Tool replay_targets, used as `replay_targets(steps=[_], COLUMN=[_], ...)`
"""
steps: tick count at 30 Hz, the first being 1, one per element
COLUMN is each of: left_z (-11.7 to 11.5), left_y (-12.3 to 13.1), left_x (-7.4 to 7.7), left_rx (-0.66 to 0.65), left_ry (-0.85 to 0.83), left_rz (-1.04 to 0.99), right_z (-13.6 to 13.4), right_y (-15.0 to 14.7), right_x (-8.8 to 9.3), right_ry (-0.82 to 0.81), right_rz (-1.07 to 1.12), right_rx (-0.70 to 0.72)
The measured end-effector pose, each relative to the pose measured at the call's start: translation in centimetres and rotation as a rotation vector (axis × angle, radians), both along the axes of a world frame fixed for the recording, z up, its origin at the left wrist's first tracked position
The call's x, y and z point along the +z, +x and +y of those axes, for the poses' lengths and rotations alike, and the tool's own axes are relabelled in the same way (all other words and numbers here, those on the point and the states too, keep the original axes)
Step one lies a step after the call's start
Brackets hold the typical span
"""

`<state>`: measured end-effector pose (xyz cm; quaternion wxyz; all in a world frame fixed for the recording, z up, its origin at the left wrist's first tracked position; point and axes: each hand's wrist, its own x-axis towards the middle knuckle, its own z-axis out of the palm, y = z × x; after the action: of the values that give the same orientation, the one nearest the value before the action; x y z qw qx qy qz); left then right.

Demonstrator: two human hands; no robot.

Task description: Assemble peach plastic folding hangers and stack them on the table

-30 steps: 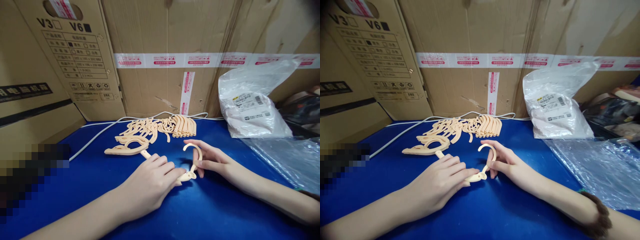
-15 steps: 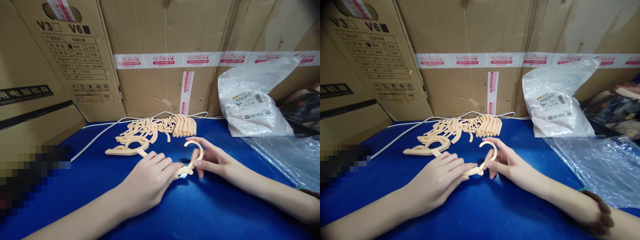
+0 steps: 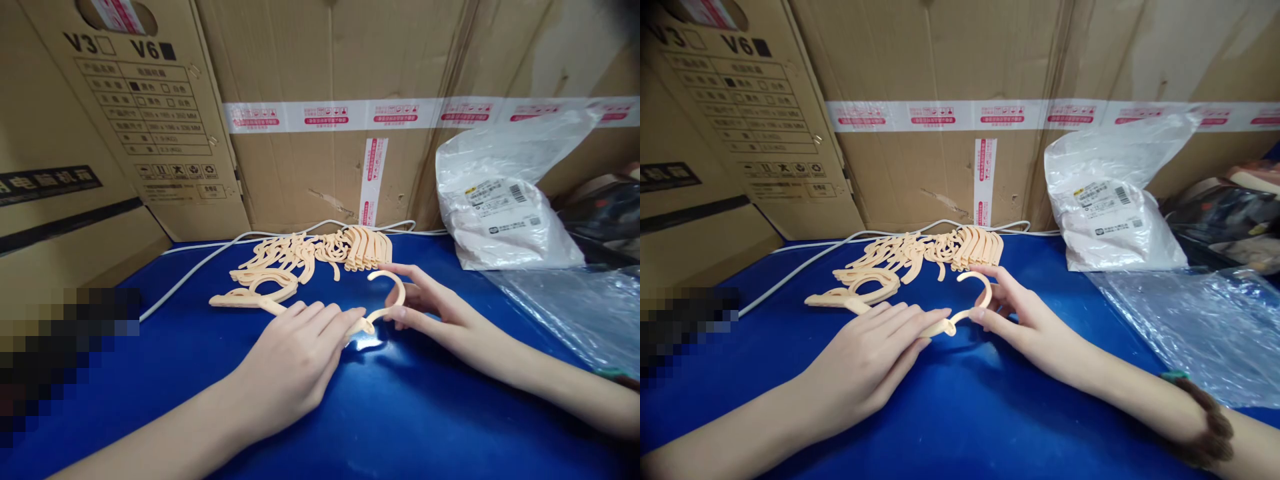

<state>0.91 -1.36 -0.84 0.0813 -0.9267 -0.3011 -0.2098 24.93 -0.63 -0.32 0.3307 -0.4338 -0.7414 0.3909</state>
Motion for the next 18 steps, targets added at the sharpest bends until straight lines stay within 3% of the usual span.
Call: replay_targets(steps=[5, 9, 14, 18], left_z=[0.1, 0.1, 0.2, 0.8], left_y=[-0.2, -0.4, -0.4, 0.0], left_x=[0.3, 0.6, 0.6, 0.7], left_rx=[0.013, 0.050, 0.056, 0.086], left_ry=[-0.094, -0.263, -0.605, -0.996], left_rz=[-0.083, -0.131, -0.358, -0.605], right_z=[1.5, 2.8, 2.9, 2.8], right_y=[1.3, 2.4, 2.3, 2.0], right_x=[-0.2, -1.0, -1.5, -1.5], right_ry=[0.308, 0.460, 0.528, 0.524], right_rz=[-0.331, -0.592, -0.764, -0.771], right_rx=[-0.199, -0.205, -0.101, -0.086])
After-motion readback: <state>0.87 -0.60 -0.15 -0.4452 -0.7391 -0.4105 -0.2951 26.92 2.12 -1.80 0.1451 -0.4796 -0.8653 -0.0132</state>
